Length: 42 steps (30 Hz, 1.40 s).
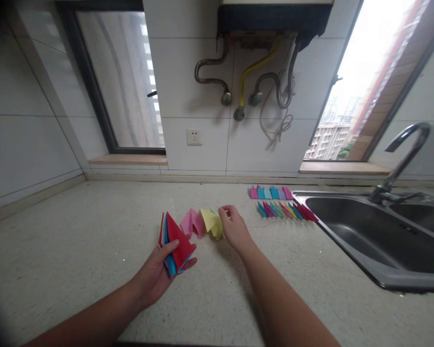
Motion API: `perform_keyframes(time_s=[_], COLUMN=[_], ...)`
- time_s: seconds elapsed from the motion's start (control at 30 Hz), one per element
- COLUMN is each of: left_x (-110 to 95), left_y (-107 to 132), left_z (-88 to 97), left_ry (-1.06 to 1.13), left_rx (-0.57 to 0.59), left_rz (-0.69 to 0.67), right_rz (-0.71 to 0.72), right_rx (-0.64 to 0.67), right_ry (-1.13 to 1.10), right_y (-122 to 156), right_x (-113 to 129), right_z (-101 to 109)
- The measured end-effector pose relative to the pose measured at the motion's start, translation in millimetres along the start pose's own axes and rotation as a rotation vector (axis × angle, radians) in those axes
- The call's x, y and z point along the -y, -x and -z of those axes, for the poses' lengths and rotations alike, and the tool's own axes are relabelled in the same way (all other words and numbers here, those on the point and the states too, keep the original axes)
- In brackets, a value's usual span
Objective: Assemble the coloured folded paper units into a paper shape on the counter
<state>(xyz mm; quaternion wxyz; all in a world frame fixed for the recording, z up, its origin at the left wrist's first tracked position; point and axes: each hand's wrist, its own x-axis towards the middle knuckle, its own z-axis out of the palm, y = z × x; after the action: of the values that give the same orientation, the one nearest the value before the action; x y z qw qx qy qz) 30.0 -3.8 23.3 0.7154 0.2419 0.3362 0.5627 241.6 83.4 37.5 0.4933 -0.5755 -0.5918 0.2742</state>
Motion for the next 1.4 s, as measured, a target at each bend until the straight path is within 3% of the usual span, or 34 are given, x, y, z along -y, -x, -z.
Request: perform_keyframes(time_s=[0.1, 0.3, 0.37, 0.43, 0.57, 0.73, 0.83, 1.0, 1.1, 1.17, 1.4], left_x=[0.8, 1.5, 1.6, 1.4, -0.3, -1.3, -0.3, 1.0, 1.4, 1.6, 1.9], left_y=[0.1, 0.9, 1.2, 1.5, 2.1, 0.9, -0.4, -1.1, -1.2, -1.0, -0.5], left_z=[0.6, 0.3, -0.6, -1.5, -2.6, -2.1, -0.7, 1.1, 1.8, 2.0, 1.2], left_ry=[-0.015, -0.061, -0.066, -0.064, -0.053, -0.024, -0.019, -0.020, -0.021, -0.023, -0.058], left_rx=[0.026, 0.151, 0.187, 0.200, 0.167, 0.077, 0.016, 0.034, 0.042, 0.051, 0.158], left_rz=[0.005, 0.018, 0.002, -0.010, 0.001, -0.008, 0.003, 0.006, 0.012, 0.013, 0.000], right_rz=[0.119, 0.306, 0.352, 0.370, 0.310, 0.180, 0.117, 0.141, 0.180, 0.217, 0.410], right_rx=[-0.001, 0.556, 0.675, 0.705, 0.604, 0.436, 0.254, -0.208, -0.284, -0.150, 0.642], right_ry=[0.005, 0.019, 0.086, 0.131, 0.105, -0.091, -0.165, 0.022, 0.018, -0.030, 0.126], right_y=[4.6, 37.6, 45.7, 48.6, 42.3, 28.5, 17.6, -2.3, -3.9, 2.8, 48.2], right_x=[3.7, 32.1, 37.6, 39.3, 35.8, 27.5, 21.0, 6.6, 5.2, 10.7, 38.6], right_z=[0.4, -5.4, -8.0, -9.8, -10.2, -6.6, -0.1, 16.1, 19.3, 16.1, -8.5])
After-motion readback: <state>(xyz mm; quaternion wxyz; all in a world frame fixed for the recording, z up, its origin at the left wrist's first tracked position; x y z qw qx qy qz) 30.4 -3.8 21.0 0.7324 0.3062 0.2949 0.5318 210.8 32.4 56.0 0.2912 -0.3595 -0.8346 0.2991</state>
